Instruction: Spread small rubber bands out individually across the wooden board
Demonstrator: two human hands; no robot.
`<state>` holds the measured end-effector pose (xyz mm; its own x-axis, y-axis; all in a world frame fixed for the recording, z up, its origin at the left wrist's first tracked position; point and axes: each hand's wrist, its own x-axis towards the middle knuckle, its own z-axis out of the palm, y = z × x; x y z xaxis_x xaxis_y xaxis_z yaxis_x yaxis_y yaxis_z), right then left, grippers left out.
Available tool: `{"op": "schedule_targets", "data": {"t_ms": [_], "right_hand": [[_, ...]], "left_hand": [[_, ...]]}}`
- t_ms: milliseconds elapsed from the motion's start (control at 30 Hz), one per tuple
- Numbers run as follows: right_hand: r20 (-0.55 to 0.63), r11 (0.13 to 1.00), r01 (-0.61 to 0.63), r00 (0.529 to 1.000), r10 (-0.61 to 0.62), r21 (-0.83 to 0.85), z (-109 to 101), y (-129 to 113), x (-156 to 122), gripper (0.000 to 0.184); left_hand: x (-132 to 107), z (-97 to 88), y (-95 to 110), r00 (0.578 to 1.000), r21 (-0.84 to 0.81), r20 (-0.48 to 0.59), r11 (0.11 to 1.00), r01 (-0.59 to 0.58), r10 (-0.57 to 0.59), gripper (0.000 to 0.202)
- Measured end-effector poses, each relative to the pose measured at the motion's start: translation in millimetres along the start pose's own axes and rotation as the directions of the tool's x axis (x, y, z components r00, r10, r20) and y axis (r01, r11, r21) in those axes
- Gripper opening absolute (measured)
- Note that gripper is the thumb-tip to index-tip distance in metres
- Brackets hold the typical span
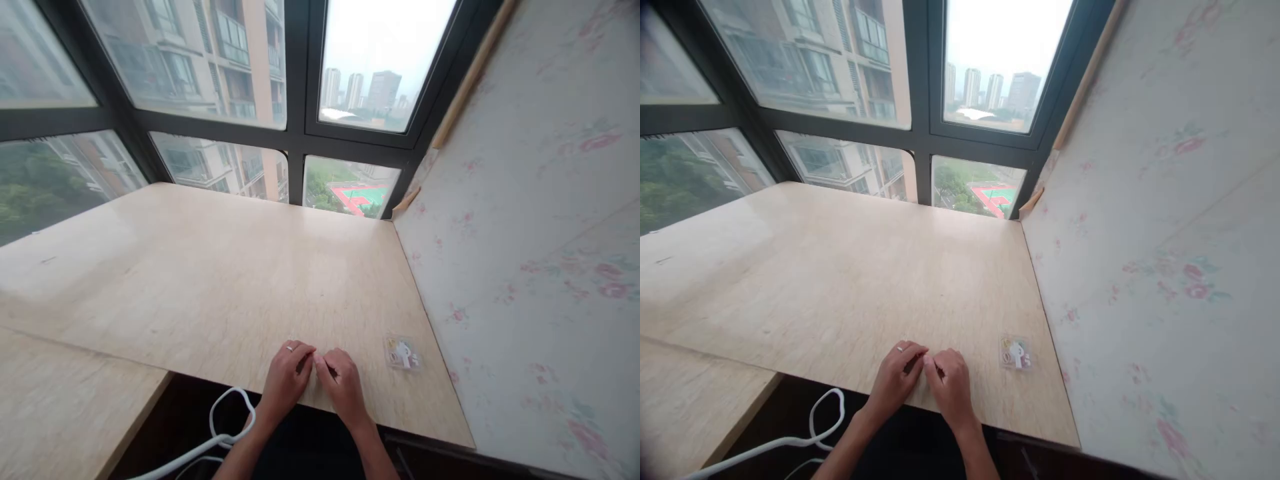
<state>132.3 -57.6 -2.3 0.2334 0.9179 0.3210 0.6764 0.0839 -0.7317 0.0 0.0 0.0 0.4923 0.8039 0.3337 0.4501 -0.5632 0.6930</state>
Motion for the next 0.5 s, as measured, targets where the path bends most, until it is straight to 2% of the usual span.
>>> {"op": "schedule_targets", "data": {"t_ms": [300, 500], "right_hand": [[-0.012, 0.999, 0.029, 0.999, -0.029, -0.027, 0.6, 0.5, -0.2, 0.037], [-0.007, 1.000, 0.004, 1.000, -0.004, -0.021, -1.6, -2.8, 2.7, 0.039]], "left_hand": [[0.0, 0.1, -0.2, 1.000, -0.003, 0.004, 1.000, -0.007, 0.007, 0.018], [0.6, 0.9, -4.4, 1.000, -0.008, 0.003, 1.000, -0.015, 0.015, 0.018]]}}
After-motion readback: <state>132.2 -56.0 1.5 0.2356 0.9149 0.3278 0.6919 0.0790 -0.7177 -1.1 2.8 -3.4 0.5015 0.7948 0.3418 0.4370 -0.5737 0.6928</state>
